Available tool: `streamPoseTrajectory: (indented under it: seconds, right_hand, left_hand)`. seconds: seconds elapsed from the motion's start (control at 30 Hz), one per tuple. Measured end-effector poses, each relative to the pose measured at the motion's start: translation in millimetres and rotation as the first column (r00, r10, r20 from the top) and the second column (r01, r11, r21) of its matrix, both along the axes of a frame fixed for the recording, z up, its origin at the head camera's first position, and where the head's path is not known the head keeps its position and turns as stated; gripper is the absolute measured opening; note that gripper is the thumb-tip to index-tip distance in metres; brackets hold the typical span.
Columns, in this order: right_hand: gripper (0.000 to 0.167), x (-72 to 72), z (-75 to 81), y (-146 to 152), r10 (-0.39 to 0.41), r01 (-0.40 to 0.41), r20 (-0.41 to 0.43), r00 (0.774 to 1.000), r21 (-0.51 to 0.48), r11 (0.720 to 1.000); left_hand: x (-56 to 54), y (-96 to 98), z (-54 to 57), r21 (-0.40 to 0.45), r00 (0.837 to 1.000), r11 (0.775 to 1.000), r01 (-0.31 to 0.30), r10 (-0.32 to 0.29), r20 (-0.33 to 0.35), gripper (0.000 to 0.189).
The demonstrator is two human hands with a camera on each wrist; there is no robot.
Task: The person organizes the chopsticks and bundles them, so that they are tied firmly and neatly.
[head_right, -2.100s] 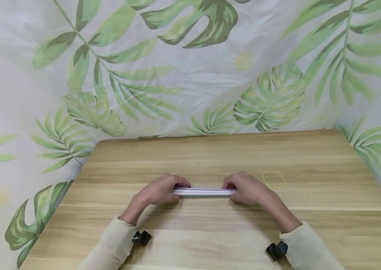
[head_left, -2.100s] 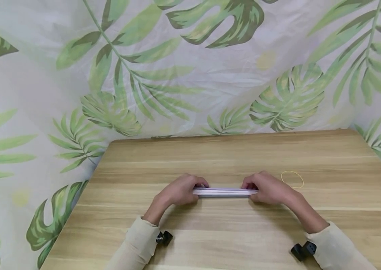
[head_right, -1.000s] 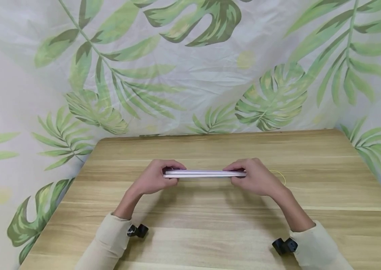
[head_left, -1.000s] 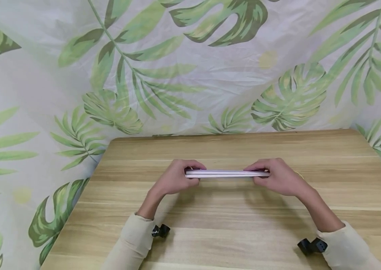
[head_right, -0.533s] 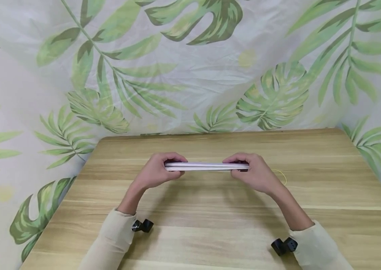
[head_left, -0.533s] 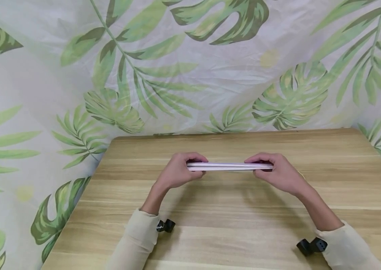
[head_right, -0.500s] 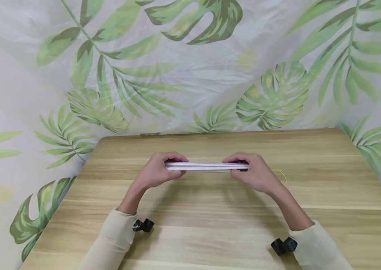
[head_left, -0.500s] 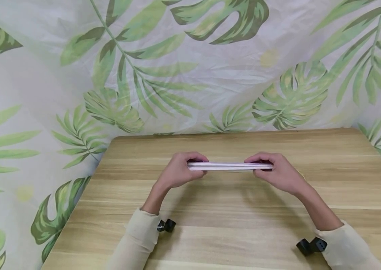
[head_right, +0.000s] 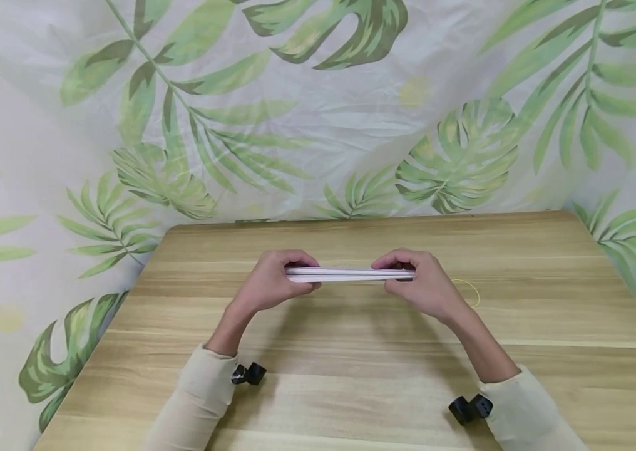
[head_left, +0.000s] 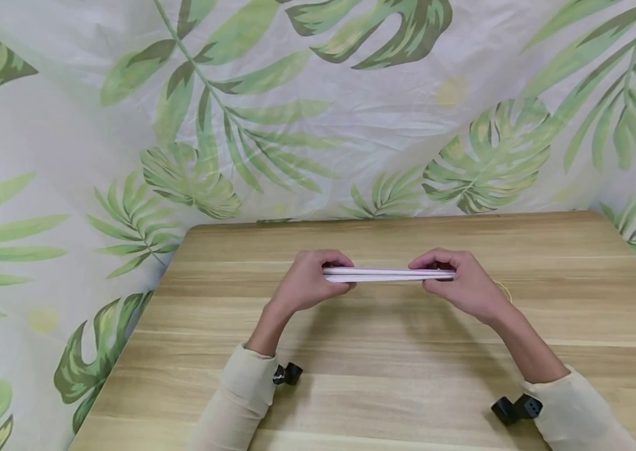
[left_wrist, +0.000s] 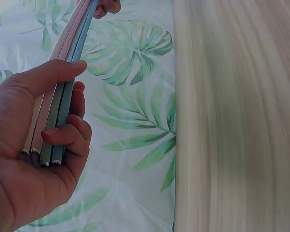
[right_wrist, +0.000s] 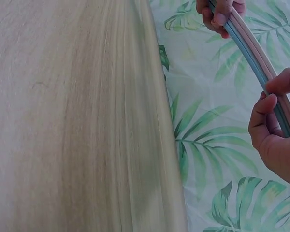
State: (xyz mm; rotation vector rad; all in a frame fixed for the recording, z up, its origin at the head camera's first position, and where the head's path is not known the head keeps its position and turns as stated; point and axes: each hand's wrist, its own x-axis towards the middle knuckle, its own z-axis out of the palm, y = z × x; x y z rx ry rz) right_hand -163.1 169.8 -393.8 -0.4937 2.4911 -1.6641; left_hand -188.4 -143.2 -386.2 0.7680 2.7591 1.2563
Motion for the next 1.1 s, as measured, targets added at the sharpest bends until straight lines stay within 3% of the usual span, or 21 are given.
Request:
streamPoseTrajectory:
  seconds: [0.43,0.77,0.97,1.1]
  right_hand:
    - [0.028,-2.9,-1.1,-1.3,-0.099,0.097,-0.018,0.995,-0.074,0.992]
    - [0.026,-4.4,3.6,6.8,-0.016,0.018,0.026,1.000,-0.077,0.997]
    - [0.026,-4.4,2.6,7.3,0.001,0.003,0.049,0.999,-0.091,0.996]
    - [0.026,-4.2,0.6,6.8,-0.006,0.011,0.052,0.999,-0.101,0.995]
  left_hand:
    - [-6.6,21.4,9.8,-0.103,0.997,0.993,-0.061,0.057,-0.043,0.015]
    - [-4.3,24.1,9.7,-0.213,0.998,0.977,-0.018,0.005,-0.062,0.015]
    - [-2.6,26.2,10.0,-0.269,0.989,0.962,-0.037,-0.004,-0.147,0.013]
    - [-1.7,28.0,9.9,-0.334,0.977,0.941,-0.056,-0.017,-0.211,0.011]
